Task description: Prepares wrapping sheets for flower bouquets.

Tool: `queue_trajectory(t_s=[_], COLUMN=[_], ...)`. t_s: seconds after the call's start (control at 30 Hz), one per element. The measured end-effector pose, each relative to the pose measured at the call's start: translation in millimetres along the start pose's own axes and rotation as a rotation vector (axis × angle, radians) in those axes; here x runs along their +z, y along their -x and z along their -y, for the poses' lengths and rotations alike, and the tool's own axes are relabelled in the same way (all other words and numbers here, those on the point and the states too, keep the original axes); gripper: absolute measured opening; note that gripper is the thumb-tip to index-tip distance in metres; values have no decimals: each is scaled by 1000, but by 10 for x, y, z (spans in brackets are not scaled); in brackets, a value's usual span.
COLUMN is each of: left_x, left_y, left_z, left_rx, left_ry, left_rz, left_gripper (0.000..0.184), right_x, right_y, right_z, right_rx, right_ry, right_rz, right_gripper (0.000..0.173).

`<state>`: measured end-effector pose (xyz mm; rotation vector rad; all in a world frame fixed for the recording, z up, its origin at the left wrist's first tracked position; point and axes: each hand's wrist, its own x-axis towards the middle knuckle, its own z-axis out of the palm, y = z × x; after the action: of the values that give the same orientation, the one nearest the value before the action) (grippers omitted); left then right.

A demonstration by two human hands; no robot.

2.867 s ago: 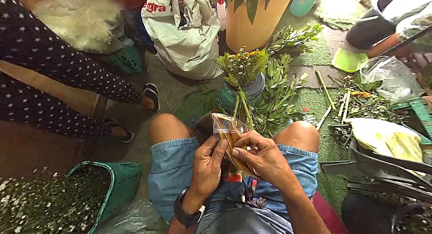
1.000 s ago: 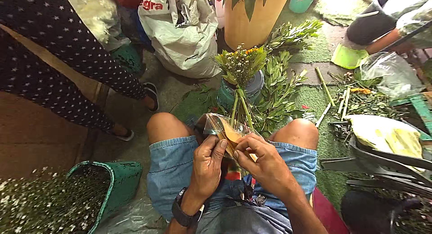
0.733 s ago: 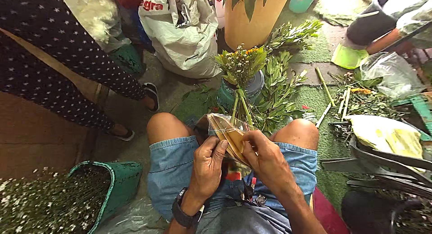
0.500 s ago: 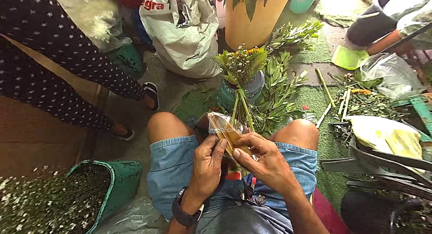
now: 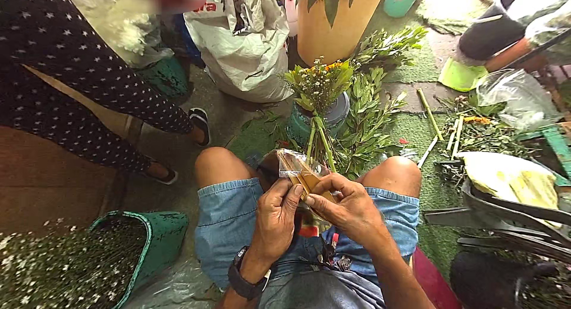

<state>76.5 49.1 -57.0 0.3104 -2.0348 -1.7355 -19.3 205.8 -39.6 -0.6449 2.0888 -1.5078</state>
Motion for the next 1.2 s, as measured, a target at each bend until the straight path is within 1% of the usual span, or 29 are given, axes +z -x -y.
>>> queue_trajectory(t_s=[0.07, 0.23, 0.47, 0.53, 0.67, 0.73, 0.87, 1.1, 1.2], left_x=[4, -11, -5, -4, 6, 8, -8, -25, 14], left_y=[-5, 1, -11, -13, -13, -13, -7, 5, 21], left_z=[5, 9, 16, 14, 12, 6, -6, -40, -62], left_rx=[6, 1, 4, -1, -22, -25, -6, 10, -8], left_ry=[0, 12, 33, 32, -19, -54, -77, -97, -70], left_rz=[-2, 0, 5, 1, -5, 5, 14, 38, -21], left_gripper=[21, 20, 20, 20, 19, 19, 19, 20, 16], right_x=[12, -36, -69, -56, 25, 27, -56, -143, -154], right_y=[-20, -44, -17, 9, 85, 87, 55, -3, -14], right_z=[1, -32, 12, 35, 120, 134, 128, 98, 61], right_rx=[1, -27, -60, -104, -163, -159, -137, -81, -71], right_ry=[-10, -103, -61, 36, 397, 453, 395, 295, 248], right_rz=[-13, 46, 64, 47, -25, -36, 5, 15, 20], right_gripper=[24, 20, 17, 20, 24, 24, 19, 13, 13])
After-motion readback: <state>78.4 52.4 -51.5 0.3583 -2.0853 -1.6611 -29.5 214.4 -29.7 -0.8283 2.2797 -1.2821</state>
